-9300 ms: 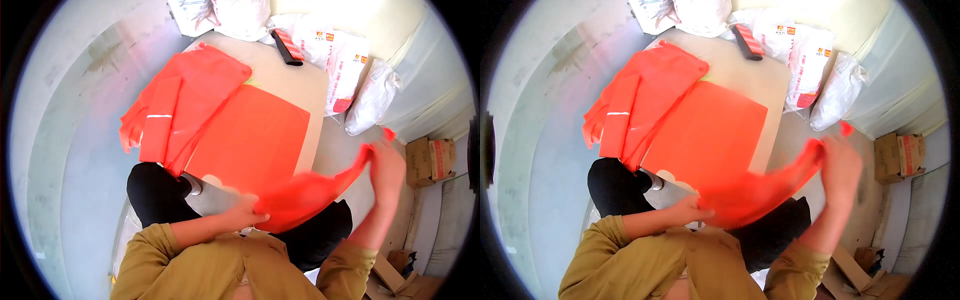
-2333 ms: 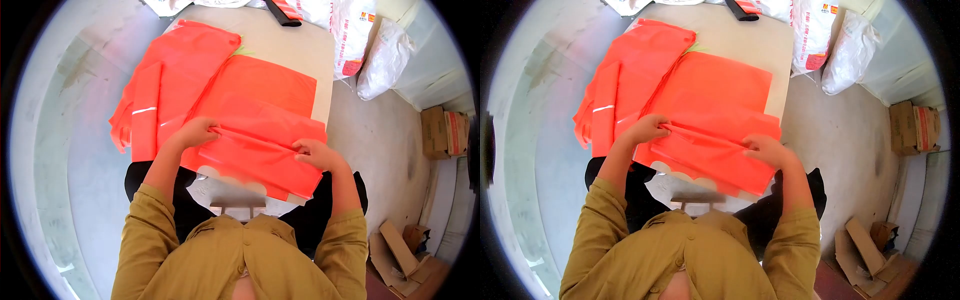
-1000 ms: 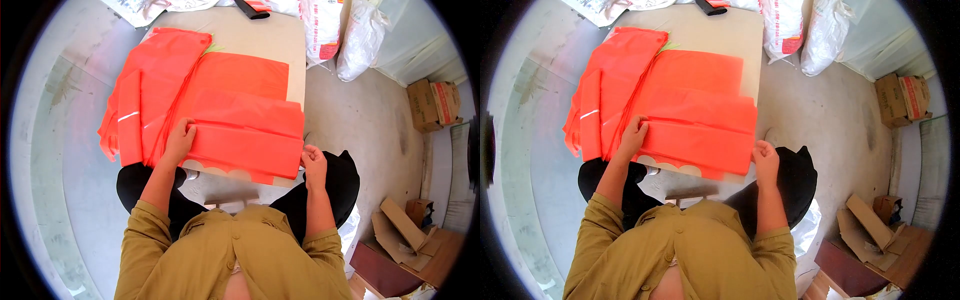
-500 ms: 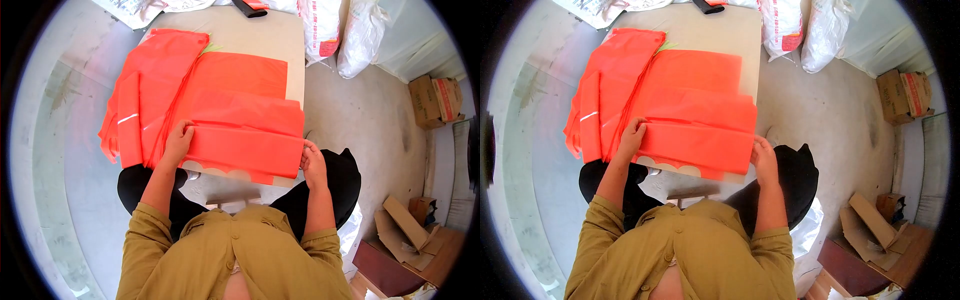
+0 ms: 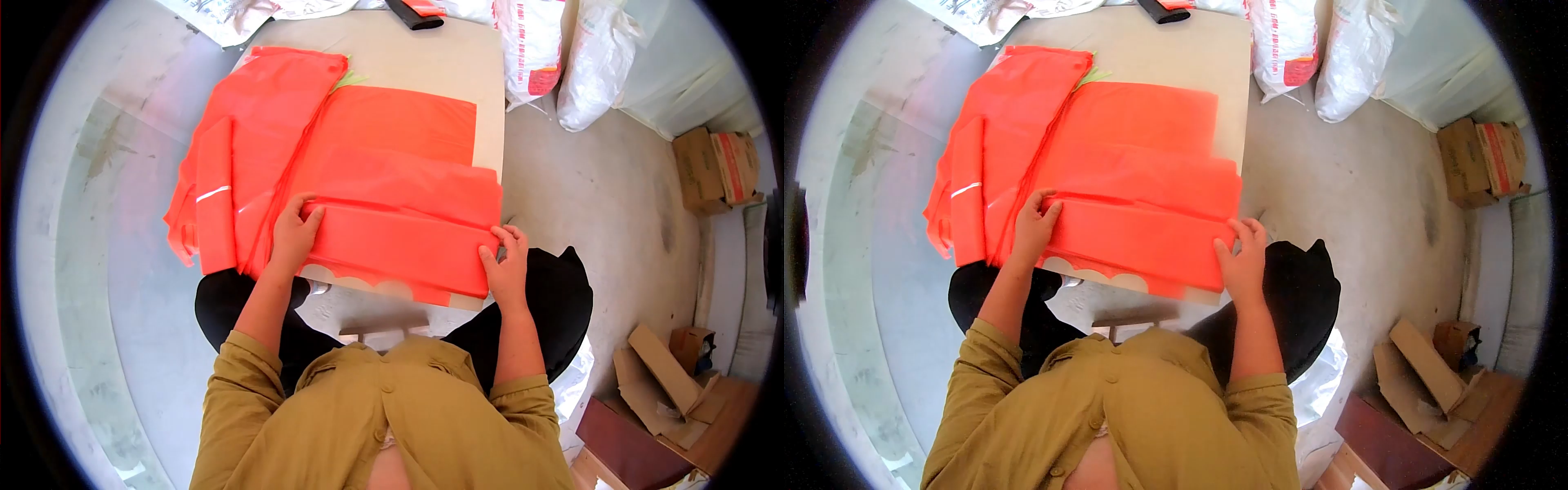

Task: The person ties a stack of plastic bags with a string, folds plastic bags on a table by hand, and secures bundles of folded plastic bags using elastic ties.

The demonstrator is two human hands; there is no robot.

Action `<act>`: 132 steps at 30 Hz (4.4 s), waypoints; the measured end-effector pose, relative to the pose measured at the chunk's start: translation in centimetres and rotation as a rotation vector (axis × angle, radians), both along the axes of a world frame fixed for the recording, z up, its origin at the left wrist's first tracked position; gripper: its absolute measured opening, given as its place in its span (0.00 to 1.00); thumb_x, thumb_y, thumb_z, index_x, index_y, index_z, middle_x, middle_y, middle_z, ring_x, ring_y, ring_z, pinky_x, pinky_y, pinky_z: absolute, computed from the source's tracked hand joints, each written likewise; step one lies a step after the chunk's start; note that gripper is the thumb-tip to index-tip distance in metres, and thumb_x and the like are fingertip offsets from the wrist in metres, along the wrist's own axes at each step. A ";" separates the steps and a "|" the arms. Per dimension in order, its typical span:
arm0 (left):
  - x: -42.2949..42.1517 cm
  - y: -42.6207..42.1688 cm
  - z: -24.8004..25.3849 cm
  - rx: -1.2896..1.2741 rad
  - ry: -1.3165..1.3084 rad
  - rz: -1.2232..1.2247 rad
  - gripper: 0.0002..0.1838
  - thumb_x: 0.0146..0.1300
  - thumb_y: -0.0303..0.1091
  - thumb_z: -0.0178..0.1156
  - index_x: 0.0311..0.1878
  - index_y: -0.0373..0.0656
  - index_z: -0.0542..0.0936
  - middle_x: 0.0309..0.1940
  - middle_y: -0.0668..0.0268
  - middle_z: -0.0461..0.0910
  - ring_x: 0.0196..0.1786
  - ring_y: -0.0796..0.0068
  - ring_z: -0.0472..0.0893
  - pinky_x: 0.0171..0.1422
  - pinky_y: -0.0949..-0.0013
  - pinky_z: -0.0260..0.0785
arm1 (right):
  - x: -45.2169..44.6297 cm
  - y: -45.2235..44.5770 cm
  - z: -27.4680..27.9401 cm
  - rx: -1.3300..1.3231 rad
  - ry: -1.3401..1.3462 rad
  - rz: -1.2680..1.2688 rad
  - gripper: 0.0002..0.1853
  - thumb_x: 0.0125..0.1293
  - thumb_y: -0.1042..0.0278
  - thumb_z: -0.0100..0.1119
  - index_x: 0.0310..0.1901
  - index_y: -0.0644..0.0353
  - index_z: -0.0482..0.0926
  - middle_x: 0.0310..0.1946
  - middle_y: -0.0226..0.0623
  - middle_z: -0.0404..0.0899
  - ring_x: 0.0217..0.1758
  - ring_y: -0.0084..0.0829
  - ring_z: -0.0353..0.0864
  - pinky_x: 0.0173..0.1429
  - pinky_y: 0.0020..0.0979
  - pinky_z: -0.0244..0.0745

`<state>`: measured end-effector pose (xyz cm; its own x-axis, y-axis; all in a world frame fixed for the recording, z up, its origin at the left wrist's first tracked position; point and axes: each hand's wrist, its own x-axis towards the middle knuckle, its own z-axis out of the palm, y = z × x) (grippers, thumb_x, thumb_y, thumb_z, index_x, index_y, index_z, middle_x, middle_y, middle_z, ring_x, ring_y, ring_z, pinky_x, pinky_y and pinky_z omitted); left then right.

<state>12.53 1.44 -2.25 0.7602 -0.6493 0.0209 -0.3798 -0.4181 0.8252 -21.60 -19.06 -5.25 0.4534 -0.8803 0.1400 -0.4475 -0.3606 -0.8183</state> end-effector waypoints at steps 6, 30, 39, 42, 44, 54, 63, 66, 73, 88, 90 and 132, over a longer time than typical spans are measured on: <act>1.1 -0.8 0.3 -0.010 -0.038 -0.147 0.15 0.67 0.32 0.68 0.54 0.39 0.83 0.47 0.60 0.84 0.50 0.66 0.82 0.56 0.66 0.74 | 0.6 0.0 1.0 -0.136 0.172 0.071 0.20 0.60 0.65 0.70 0.54 0.58 0.82 0.52 0.42 0.80 0.59 0.47 0.75 0.65 0.45 0.69; 0.8 -5.3 3.6 0.252 -0.454 -0.793 0.08 0.63 0.33 0.66 0.42 0.41 0.81 0.40 0.57 0.82 0.48 0.50 0.79 0.52 0.51 0.72 | 11.0 -0.2 4.6 -0.124 0.250 0.620 0.10 0.67 0.66 0.65 0.45 0.62 0.85 0.44 0.40 0.83 0.50 0.44 0.81 0.55 0.41 0.77; 0.8 -7.1 3.2 0.375 -0.383 -0.715 0.09 0.67 0.37 0.63 0.42 0.41 0.80 0.40 0.55 0.82 0.47 0.49 0.81 0.51 0.50 0.73 | 12.4 -0.2 4.9 -0.115 0.427 0.534 0.07 0.69 0.67 0.61 0.43 0.60 0.84 0.40 0.42 0.83 0.48 0.46 0.83 0.51 0.44 0.77; 0.2 -6.8 3.4 0.322 -0.396 -0.638 0.08 0.65 0.35 0.64 0.40 0.42 0.80 0.39 0.57 0.82 0.46 0.51 0.81 0.50 0.51 0.74 | 12.7 0.7 4.7 -0.187 0.375 0.455 0.06 0.68 0.68 0.62 0.42 0.59 0.83 0.43 0.40 0.82 0.50 0.45 0.82 0.51 0.45 0.77; -0.1 -6.6 2.8 0.222 -0.510 -0.608 0.07 0.63 0.33 0.65 0.39 0.42 0.80 0.38 0.59 0.81 0.45 0.52 0.81 0.49 0.52 0.74 | 12.5 1.0 4.1 -0.321 0.326 0.440 0.06 0.66 0.69 0.64 0.42 0.58 0.82 0.44 0.38 0.82 0.51 0.45 0.81 0.52 0.45 0.78; -0.4 -3.3 1.3 0.138 -0.631 -0.710 0.25 0.53 0.37 0.73 0.54 0.42 0.81 0.57 0.58 0.77 0.61 0.53 0.75 0.67 0.53 0.69 | 7.1 4.4 6.4 -0.335 0.487 0.693 0.44 0.54 0.54 0.75 0.73 0.53 0.69 0.78 0.48 0.59 0.81 0.55 0.54 0.81 0.59 0.51; -1.3 0.4 4.3 0.390 -0.597 -0.786 0.48 0.48 0.41 0.74 0.76 0.46 0.69 0.81 0.52 0.59 0.82 0.48 0.57 0.83 0.47 0.53 | 6.4 4.2 5.8 -0.425 0.568 0.725 0.41 0.55 0.64 0.68 0.74 0.53 0.69 0.78 0.56 0.57 0.82 0.59 0.53 0.82 0.62 0.47; -1.6 0.5 4.2 0.438 -0.619 -0.773 0.45 0.48 0.34 0.71 0.75 0.47 0.70 0.81 0.51 0.58 0.82 0.48 0.57 0.83 0.47 0.54 | 6.7 4.9 5.6 -0.510 0.545 0.701 0.39 0.54 0.69 0.65 0.72 0.54 0.71 0.77 0.56 0.60 0.80 0.61 0.57 0.80 0.62 0.51; -1.8 1.2 2.9 0.433 -0.726 -0.749 0.40 0.51 0.23 0.64 0.73 0.50 0.73 0.79 0.50 0.60 0.82 0.48 0.58 0.81 0.48 0.57 | 4.9 4.7 3.8 -0.580 0.531 0.643 0.34 0.58 0.80 0.57 0.70 0.55 0.73 0.75 0.57 0.63 0.78 0.62 0.60 0.77 0.62 0.58; 1.2 -1.0 10.1 0.776 -0.001 -0.764 0.18 0.64 0.35 0.60 0.56 0.43 0.85 0.45 0.49 0.85 0.52 0.56 0.84 0.58 0.57 0.75 | 6.3 -3.6 12.5 0.086 0.705 0.812 0.15 0.67 0.64 0.56 0.52 0.60 0.82 0.43 0.51 0.85 0.48 0.52 0.84 0.52 0.45 0.79; 2.4 -1.8 9.6 0.654 0.046 -0.615 0.16 0.65 0.35 0.63 0.53 0.40 0.85 0.41 0.51 0.85 0.51 0.58 0.85 0.56 0.58 0.76 | 7.4 -5.7 12.6 0.079 0.686 0.692 0.15 0.66 0.61 0.58 0.50 0.61 0.82 0.43 0.51 0.86 0.47 0.52 0.84 0.51 0.47 0.79; -3.9 0.7 2.1 0.341 -0.654 -0.613 0.48 0.50 0.54 0.76 0.76 0.54 0.70 0.80 0.52 0.59 0.81 0.45 0.57 0.82 0.38 0.51 | -0.2 -3.0 1.7 0.723 -0.232 -0.133 0.36 0.67 0.67 0.66 0.74 0.63 0.64 0.51 0.41 0.81 0.51 0.33 0.82 0.56 0.35 0.78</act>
<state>8.63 2.17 -0.14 0.1915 -0.9798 0.0572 -0.9546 -0.1724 0.2429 -21.79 -22.04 -3.54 0.3669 -0.8340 -0.4121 -0.2378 0.3441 -0.9083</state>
